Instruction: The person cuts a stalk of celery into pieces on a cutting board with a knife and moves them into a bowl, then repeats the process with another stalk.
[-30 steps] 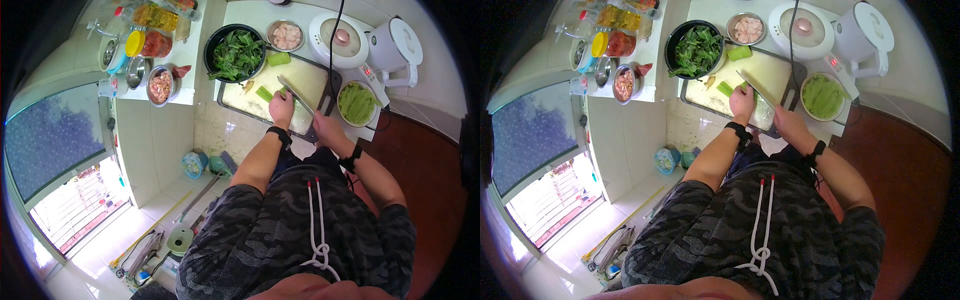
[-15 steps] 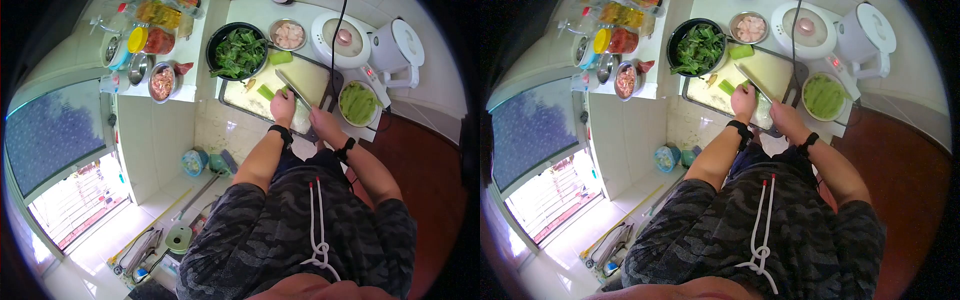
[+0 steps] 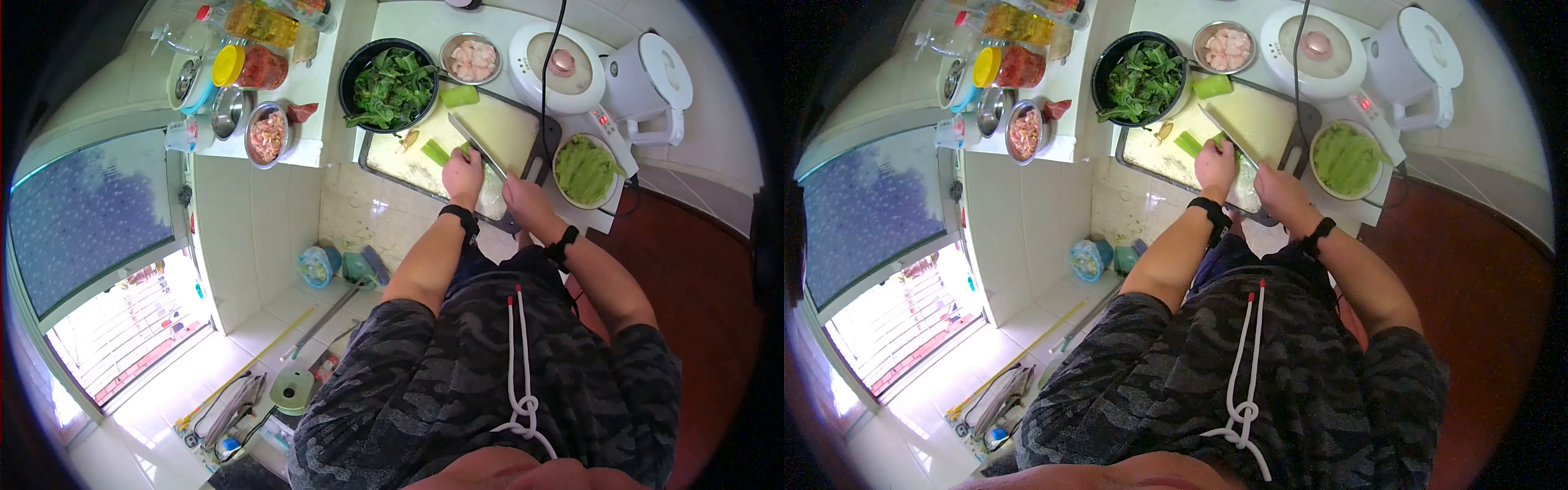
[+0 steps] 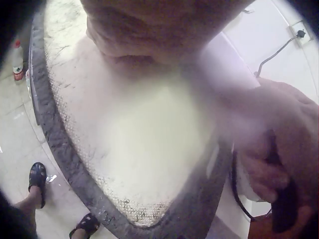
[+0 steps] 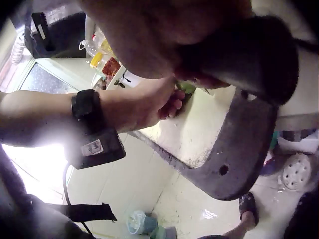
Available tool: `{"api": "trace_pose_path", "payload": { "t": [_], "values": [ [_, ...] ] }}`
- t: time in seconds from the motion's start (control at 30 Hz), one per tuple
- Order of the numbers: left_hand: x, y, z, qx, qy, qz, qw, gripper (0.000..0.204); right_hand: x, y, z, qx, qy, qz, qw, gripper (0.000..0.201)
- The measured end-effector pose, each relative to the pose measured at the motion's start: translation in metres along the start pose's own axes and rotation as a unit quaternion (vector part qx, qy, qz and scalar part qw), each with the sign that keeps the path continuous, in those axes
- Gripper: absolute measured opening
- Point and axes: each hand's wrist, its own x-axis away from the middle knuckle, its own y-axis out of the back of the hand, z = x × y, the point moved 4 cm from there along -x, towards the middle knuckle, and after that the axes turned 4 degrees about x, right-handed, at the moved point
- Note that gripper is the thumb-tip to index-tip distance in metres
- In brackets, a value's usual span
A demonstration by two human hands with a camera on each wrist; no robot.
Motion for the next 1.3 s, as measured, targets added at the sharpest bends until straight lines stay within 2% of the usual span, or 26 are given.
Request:
{"api": "trace_pose_path", "payload": {
  "t": [0.23, 0.33, 0.5, 0.63, 0.83, 1.03, 1.13, 1.2, 1.3],
  "values": [
    [-0.001, -0.003, 0.003, 0.001, 0.003, 0.003, 1.000, 0.040, 0.015, 0.004, -0.014, -0.023, 0.007, 0.030, 0.999, 0.018],
    [-0.001, -0.002, 0.002, -0.004, 0.002, 0.003, 1.000, 0.041, 0.006, -0.001, -0.010, -0.040, 0.037, -0.001, 0.998, 0.019],
    [-0.001, -0.002, 0.002, -0.007, -0.002, -0.001, 1.000, 0.040, 0.017, 0.013, -0.004, -0.027, -0.004, 0.016, 1.000, 0.020],
    [-0.002, -0.004, 0.004, -0.008, -0.006, 0.002, 1.000, 0.039, 0.021, 0.009, -0.013, -0.021, -0.003, 0.040, 0.999, 0.020],
    [-0.001, -0.002, 0.002, -0.018, -0.002, -0.001, 1.000, 0.039, 0.003, 0.001, -0.006, -0.044, 0.019, -0.014, 0.999, 0.019],
    [-0.001, -0.003, 0.004, -0.009, -0.011, 0.001, 1.000, 0.041, 0.018, 0.006, -0.015, -0.040, -0.012, 0.048, 0.998, 0.022],
    [-0.001, -0.003, 0.004, -0.007, -0.008, 0.000, 1.000, 0.040, 0.006, -0.002, -0.013, -0.034, -0.019, 0.041, 0.998, 0.021],
    [-0.002, -0.003, 0.004, -0.006, -0.014, -0.005, 1.000, 0.039, -0.002, -0.005, -0.010, -0.048, 0.026, -0.002, 0.999, 0.020],
    [-0.003, -0.006, 0.006, -0.006, -0.018, -0.007, 1.000, 0.039, 0.007, 0.000, -0.011, -0.042, 0.004, 0.004, 0.999, 0.020]
  ]
}}
